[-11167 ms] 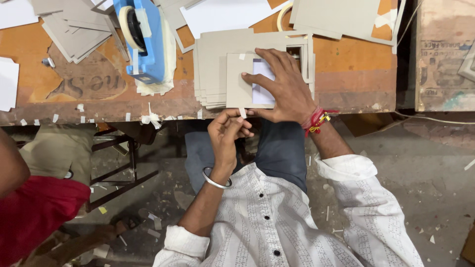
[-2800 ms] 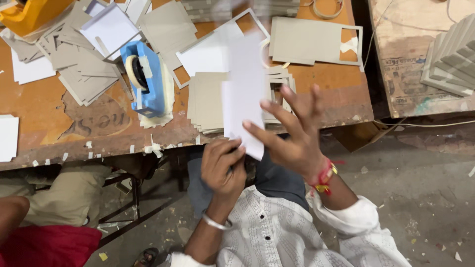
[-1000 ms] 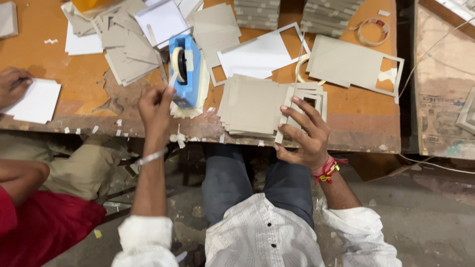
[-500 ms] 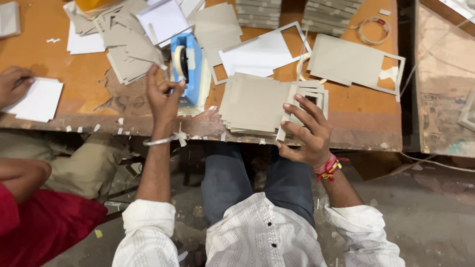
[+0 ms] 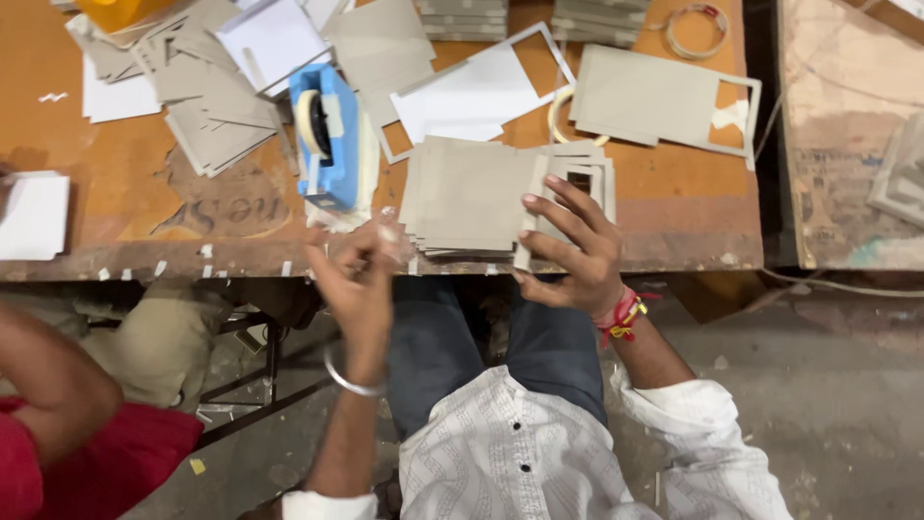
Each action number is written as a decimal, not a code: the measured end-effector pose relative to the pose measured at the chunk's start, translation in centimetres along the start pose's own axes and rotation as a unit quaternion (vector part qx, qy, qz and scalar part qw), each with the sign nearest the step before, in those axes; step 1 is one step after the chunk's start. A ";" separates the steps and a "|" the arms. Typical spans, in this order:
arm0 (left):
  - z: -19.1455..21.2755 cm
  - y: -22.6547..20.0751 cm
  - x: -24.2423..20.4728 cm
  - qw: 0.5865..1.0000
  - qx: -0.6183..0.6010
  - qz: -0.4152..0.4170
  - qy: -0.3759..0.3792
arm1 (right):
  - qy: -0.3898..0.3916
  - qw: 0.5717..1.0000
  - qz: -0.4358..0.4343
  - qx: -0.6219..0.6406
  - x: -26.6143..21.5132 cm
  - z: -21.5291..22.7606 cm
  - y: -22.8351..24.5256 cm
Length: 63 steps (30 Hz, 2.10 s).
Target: The person assembles small paper frames by applying adhesive strips to the edges of rectangular cardboard pieces and pressing them together. They repeatedly pick up frames, apply tape, and stack completed units on the table.
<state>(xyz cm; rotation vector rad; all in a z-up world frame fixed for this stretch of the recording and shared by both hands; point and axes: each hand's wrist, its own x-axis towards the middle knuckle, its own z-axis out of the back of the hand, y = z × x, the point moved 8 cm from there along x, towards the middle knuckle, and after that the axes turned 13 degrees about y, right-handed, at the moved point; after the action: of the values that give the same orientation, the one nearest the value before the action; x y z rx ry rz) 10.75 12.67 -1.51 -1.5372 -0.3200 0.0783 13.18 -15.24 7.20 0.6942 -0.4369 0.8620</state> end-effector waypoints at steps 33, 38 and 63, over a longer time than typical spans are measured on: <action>-13.2 1.7 -3.8 0.984 -0.052 0.003 0.168 | 0.063 0.988 -0.054 0.129 -0.7 1.1 -0.9; -12.3 -0.9 -3.8 0.982 -0.098 -0.024 0.162 | 0.012 0.993 -0.070 0.094 -1.1 0.9 -1.5; -7.4 7.8 -7.8 0.985 -0.122 0.099 0.072 | -0.045 0.963 -0.246 -0.099 -5.9 0.6 -0.7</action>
<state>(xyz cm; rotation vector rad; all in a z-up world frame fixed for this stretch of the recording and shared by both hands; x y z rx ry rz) 6.36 3.89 -10.42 -1.8053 -0.0628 0.0856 10.26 -19.18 3.82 0.6201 -0.4011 0.3139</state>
